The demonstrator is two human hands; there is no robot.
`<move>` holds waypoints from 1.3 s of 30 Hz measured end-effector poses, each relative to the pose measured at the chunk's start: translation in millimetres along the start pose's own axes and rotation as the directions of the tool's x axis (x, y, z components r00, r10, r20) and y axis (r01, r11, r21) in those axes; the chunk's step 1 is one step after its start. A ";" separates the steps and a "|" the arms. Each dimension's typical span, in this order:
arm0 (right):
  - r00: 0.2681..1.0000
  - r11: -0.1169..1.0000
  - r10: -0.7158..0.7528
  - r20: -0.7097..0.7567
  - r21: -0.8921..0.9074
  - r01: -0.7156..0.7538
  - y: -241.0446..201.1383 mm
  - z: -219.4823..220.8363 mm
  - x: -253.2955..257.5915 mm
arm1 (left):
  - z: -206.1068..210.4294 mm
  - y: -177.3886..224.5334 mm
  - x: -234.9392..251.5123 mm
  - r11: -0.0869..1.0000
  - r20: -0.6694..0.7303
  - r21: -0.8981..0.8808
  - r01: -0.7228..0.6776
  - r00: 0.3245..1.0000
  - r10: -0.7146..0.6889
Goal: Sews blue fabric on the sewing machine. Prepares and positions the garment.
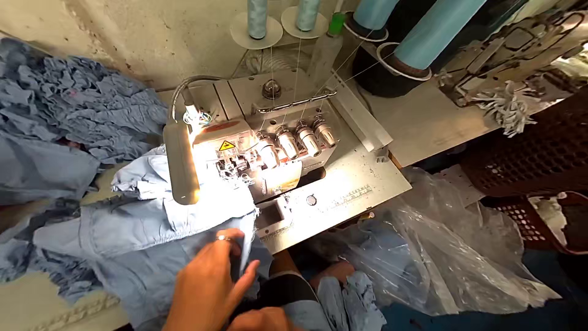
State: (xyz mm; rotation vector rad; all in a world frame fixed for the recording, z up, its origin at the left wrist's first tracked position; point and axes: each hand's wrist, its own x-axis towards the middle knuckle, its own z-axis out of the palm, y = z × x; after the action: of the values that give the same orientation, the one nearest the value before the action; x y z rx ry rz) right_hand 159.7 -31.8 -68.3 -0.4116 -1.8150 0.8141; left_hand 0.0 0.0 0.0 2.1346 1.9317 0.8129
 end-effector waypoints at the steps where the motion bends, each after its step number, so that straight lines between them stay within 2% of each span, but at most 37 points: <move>1: 0.998 0.997 -0.061 0.017 0.045 0.060 -1.7 -0.4 6.4 | 11.7 -1.2 -4.4 1.000 0.029 0.005 0.011 1.000 -0.011; 2: 0.999 0.995 -0.049 -0.011 0.085 0.049 0.7 -3.1 12.9 | 12.5 -7.4 -10.0 0.998 0.039 -0.048 0.034 0.999 -0.033; 4: 0.978 0.983 0.157 -0.135 0.118 -0.141 14.8 -13.1 30.9 | -2.1 -22.6 -23.0 0.942 0.102 -0.301 0.146 0.988 -0.120; 6: 0.875 0.900 0.424 -0.235 0.222 -0.376 37.7 -21.5 50.1 | -10.5 -30.4 -33.1 0.841 0.134 -0.483 0.242 0.970 -0.202; 8: 0.716 0.696 0.687 -0.121 0.392 -0.601 51.3 -27.9 65.4 | -8.2 -28.4 -35.0 0.855 0.075 -0.475 0.208 0.978 -0.196; 9: 0.661 0.611 0.748 -0.058 0.448 -0.653 54.9 -28.6 69.6 | -4.3 -25.0 -34.4 0.885 0.034 -0.434 0.168 0.985 -0.170; 10: 0.635 0.568 0.772 -0.024 0.475 -0.672 56.5 -28.0 71.8 | 1.2 -21.7 -34.2 0.906 -0.006 -0.402 0.135 0.989 -0.150; 15: 0.652 0.580 0.758 -0.023 0.480 -0.658 54.4 -26.7 72.8 | 19.4 -19.6 -28.6 0.846 -0.168 -0.526 0.090 0.964 -0.207; 18: 0.646 0.561 0.762 0.052 0.446 -0.697 50.5 -28.5 73.6 | -8.0 -19.7 -23.6 0.903 -0.138 -0.397 0.167 0.961 -0.238; 21: 0.640 0.560 0.767 0.043 0.440 -0.702 45.8 -27.4 74.0 | -31.4 -23.5 -16.9 0.965 -0.185 -0.213 0.152 0.964 -0.192; 26: 0.636 0.545 0.771 -0.013 0.530 -0.649 44.1 -22.6 74.1 | -37.0 -21.9 -1.9 0.973 -0.288 -0.204 0.103 0.944 -0.160; 28: 0.645 0.560 0.764 -0.029 0.527 -0.639 44.0 -22.1 72.2 | -40.9 -12.4 -1.2 0.994 -0.245 -0.112 0.013 0.969 -0.040; 31: 0.682 0.617 0.729 -0.058 0.486 -0.619 42.6 -21.9 66.5 | -35.5 17.7 -7.8 0.994 -0.051 0.077 -0.082 0.995 0.086; 34: 0.694 0.650 0.713 -0.094 0.458 -0.606 40.9 -21.8 65.4 | -13.0 23.5 -11.6 0.982 -0.014 0.164 -0.089 0.996 0.093; 39: 0.687 0.651 0.718 -0.109 0.452 -0.609 40.9 -19.8 68.0 | -9.9 23.6 -6.6 0.978 -0.021 0.193 -0.077 0.996 0.082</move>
State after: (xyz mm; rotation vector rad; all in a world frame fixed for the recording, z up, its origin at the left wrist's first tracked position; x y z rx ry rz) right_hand 147.7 46.1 -46.1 -0.9261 -1.1618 1.5167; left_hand 15.7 -12.5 17.2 2.3356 2.0262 0.6994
